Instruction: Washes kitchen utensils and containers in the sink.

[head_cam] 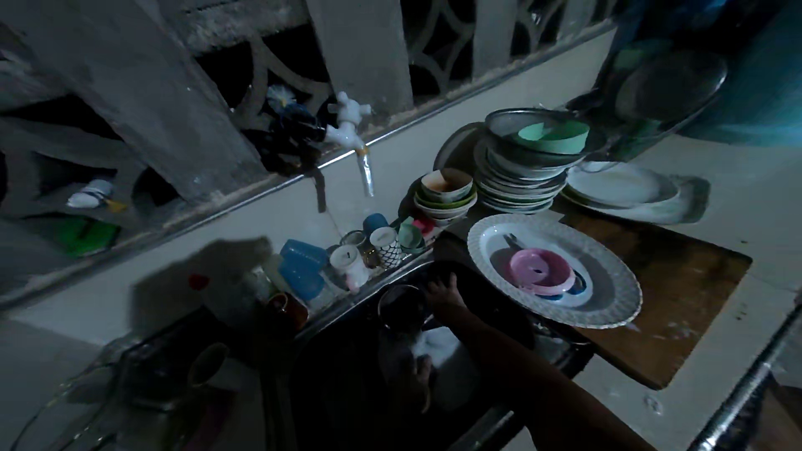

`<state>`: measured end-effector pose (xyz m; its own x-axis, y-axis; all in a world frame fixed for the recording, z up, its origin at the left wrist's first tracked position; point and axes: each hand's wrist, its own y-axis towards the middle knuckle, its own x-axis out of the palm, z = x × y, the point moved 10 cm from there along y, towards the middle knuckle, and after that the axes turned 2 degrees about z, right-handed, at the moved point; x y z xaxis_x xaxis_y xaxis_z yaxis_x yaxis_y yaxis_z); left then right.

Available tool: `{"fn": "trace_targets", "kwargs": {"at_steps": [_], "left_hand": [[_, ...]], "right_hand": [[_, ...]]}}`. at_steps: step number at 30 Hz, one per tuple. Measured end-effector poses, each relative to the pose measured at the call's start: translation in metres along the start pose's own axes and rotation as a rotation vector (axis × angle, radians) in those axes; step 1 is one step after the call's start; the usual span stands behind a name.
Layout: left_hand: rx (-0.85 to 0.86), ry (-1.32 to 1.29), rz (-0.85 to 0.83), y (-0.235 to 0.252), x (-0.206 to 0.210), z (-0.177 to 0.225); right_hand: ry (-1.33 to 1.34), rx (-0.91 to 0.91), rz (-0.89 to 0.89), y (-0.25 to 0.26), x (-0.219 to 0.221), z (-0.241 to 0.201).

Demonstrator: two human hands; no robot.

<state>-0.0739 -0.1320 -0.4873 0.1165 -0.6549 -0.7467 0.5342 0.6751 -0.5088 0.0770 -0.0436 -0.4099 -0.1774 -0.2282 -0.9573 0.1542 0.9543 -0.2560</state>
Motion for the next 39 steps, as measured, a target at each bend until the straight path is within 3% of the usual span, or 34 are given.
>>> {"fn": "trace_targets", "kwargs": {"at_steps": [2,3,5,8,11,14,17,20,23,27,30,33,39], "left_hand": [[-0.037,-0.447,0.115,0.008,0.002,-0.010],[-0.011,-0.542,0.158,0.008,0.001,-0.011],[0.081,-0.300,0.098,-0.005,-0.004,0.006],[-0.113,0.117,-0.115,-0.053,-0.032,0.042],[0.178,0.153,0.071,-0.058,-0.028,0.052],[0.015,0.213,-0.143,-0.071,-0.041,0.062],[0.193,-0.078,-0.074,-0.050,-0.049,0.040],[-0.010,-0.504,0.110,-0.065,-0.093,0.046],[0.144,-0.610,0.345,-0.038,-0.116,0.049],[0.324,-0.295,0.186,-0.072,-0.125,0.137],[0.398,-0.050,0.192,-0.086,-0.130,0.170],[0.346,0.142,0.263,-0.092,-0.138,0.183],[0.519,0.331,0.396,-0.091,-0.146,0.168]], "right_hand": [[-0.006,0.048,0.008,-0.004,0.000,0.008],[0.013,0.053,0.035,-0.009,-0.002,0.011],[0.081,0.065,0.100,-0.025,-0.008,0.015],[0.076,0.081,0.052,-0.053,0.003,0.027],[-0.041,0.057,-0.080,-0.074,0.028,0.036],[-0.109,0.128,-0.233,-0.095,0.028,0.034],[-0.060,0.217,-0.307,-0.120,0.008,0.030],[-0.034,0.217,-0.326,-0.154,-0.041,0.022],[-0.045,0.132,-0.295,-0.176,-0.088,0.013],[-0.048,0.004,-0.130,-0.187,-0.135,0.003],[-0.005,-0.040,-0.069,-0.192,-0.149,0.002],[0.106,-0.045,-0.018,-0.202,-0.153,0.007],[0.249,-0.067,0.032,-0.220,-0.155,0.030]]}}
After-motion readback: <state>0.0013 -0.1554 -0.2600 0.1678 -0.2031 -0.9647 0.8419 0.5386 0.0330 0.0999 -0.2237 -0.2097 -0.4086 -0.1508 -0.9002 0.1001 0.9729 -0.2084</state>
